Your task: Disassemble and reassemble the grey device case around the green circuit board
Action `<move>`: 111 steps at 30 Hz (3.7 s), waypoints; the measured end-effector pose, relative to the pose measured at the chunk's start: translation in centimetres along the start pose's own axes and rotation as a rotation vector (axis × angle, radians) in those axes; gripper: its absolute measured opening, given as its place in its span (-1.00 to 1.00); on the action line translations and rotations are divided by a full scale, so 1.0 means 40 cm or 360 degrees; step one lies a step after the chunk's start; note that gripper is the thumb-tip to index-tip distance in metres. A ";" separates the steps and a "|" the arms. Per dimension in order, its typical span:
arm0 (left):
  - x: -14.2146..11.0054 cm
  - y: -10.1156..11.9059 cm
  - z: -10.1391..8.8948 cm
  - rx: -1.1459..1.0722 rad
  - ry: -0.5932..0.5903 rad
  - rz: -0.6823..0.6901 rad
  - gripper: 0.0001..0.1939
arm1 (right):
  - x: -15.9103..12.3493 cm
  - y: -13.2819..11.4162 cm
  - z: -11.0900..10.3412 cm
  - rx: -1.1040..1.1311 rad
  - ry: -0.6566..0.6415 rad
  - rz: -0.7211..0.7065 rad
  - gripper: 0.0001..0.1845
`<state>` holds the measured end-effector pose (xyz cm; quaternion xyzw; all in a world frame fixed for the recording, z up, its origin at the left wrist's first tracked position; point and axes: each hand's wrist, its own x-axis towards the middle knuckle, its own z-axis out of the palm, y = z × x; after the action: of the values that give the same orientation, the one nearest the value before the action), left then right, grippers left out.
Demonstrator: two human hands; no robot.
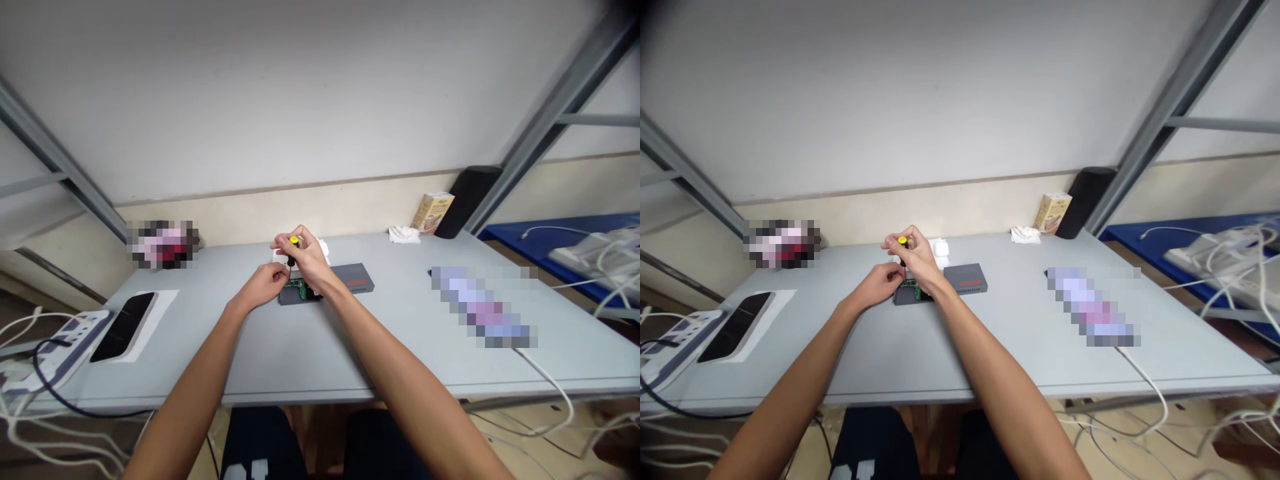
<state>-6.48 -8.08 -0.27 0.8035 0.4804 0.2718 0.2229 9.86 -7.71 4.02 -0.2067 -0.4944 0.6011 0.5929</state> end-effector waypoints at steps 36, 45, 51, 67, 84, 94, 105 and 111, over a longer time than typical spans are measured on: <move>-0.001 -0.005 0.000 0.0094 -0.0001 0.0079 -0.76 | -0.012 -0.031 -0.045 0.0187 -0.0065 0.0087 -0.52; -0.004 0.006 -0.004 0.0123 -0.0006 0.0055 -0.75 | -0.019 -0.025 -0.043 0.0203 -0.0133 0.0159 -0.43; -0.003 0.009 -0.007 0.0151 -0.0007 0.0130 -0.73 | -0.017 -0.029 -0.042 0.0137 -0.0129 0.0076 -0.45; -0.002 0.004 0.000 0.0076 0.0017 0.0121 -0.74 | -0.023 -0.047 -0.040 0.0190 -0.0096 0.0172 -0.54; -0.001 0.002 0.002 0.0014 0.0062 0.0163 -0.78 | -0.017 -0.036 -0.049 -0.0027 -0.0021 0.0106 -0.52; 0.001 -0.013 0.006 0.0032 0.0052 0.0155 -0.73 | -0.020 -0.036 -0.040 -0.0201 -0.0084 0.0002 -0.44; 0.003 -0.011 0.011 -0.0026 0.0079 0.0037 -0.85 | -0.057 -0.026 0.011 -0.0676 0.0035 -0.0179 -0.59; 0.003 -0.010 0.006 0.0004 0.0044 0.0071 -0.80 | -0.059 -0.034 0.008 -0.0743 0.0251 -0.0263 -0.52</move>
<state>-6.55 -7.80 -0.68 0.8106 0.4656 0.2871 0.2091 10.78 -10.23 4.48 -0.3432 -0.5871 0.4022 0.6130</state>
